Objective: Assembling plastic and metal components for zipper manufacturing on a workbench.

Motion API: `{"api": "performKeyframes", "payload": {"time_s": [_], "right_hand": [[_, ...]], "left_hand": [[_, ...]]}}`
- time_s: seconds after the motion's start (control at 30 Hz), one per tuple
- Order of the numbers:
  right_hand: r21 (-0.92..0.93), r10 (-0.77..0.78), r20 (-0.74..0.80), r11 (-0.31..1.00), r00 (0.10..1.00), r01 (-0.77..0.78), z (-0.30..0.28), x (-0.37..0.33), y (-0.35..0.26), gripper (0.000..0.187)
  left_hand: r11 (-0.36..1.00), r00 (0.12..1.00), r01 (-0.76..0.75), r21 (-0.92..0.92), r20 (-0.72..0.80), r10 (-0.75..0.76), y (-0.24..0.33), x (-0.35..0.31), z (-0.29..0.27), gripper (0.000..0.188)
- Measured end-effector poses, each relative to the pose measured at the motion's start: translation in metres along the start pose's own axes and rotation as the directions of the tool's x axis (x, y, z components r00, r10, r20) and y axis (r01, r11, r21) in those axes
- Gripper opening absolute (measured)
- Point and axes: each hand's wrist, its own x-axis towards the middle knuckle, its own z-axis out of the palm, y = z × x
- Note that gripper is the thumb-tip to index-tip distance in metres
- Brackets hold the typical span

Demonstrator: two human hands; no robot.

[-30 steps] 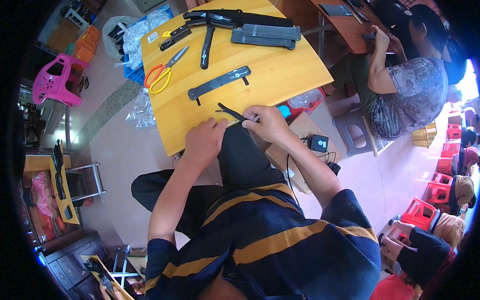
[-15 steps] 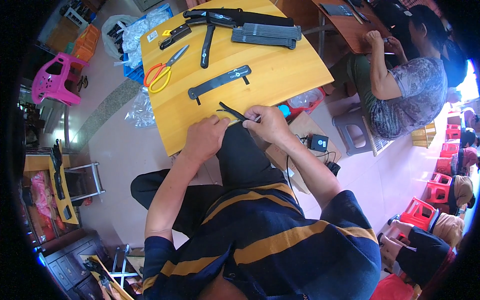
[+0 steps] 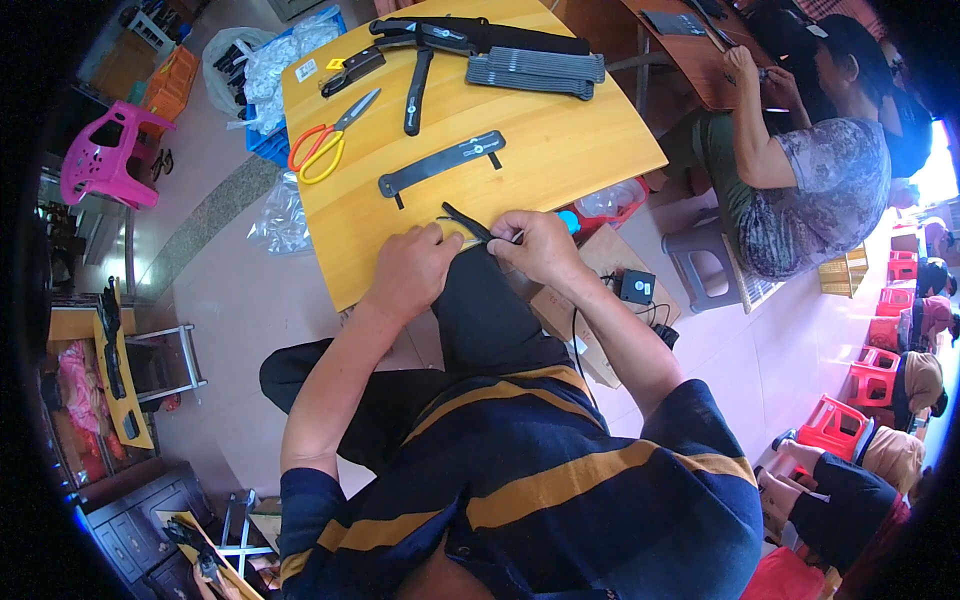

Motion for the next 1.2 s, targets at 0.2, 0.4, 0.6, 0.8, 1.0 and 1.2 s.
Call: {"api": "performKeyframes", "payload": {"time_s": [0.2,0.4,0.6,0.8,1.0,1.2], "right_hand": [[0.0,-0.005,-0.024,1.0,1.0,0.005,0.001,0.001,0.002,0.019],[-0.006,-0.025,-0.019,1.0,1.0,0.024,0.0,0.001,0.003,0.019],[-0.009,-0.006,-0.003,1.0,1.0,0.006,-0.001,0.001,0.002,0.018],[0.009,-0.015,0.008,1.0,1.0,0.015,-0.002,0.003,0.004,0.018],[-0.003,-0.011,0.01,1.0,1.0,0.011,-0.003,0.004,0.01,0.017],[0.175,0.053,0.06,0.983,0.997,-0.062,0.002,-0.003,0.027,0.013]], "left_hand": [[1.0,0.999,-0.016,0.014,0.042,0.015,-0.001,0.006,-0.004,0.012],[0.998,0.996,-0.011,0.069,0.086,0.005,0.001,0.013,-0.009,0.013],[0.996,0.994,-0.039,0.075,0.107,0.031,0.001,0.02,-0.012,0.014],[0.992,0.987,0.032,0.121,0.153,-0.05,-0.007,0.026,-0.016,0.015],[0.978,0.966,0.065,0.196,0.232,-0.111,-0.035,0.032,-0.02,0.016],[0.977,0.96,0.12,0.174,0.23,-0.159,-0.044,0.028,-0.036,0.018]]}}
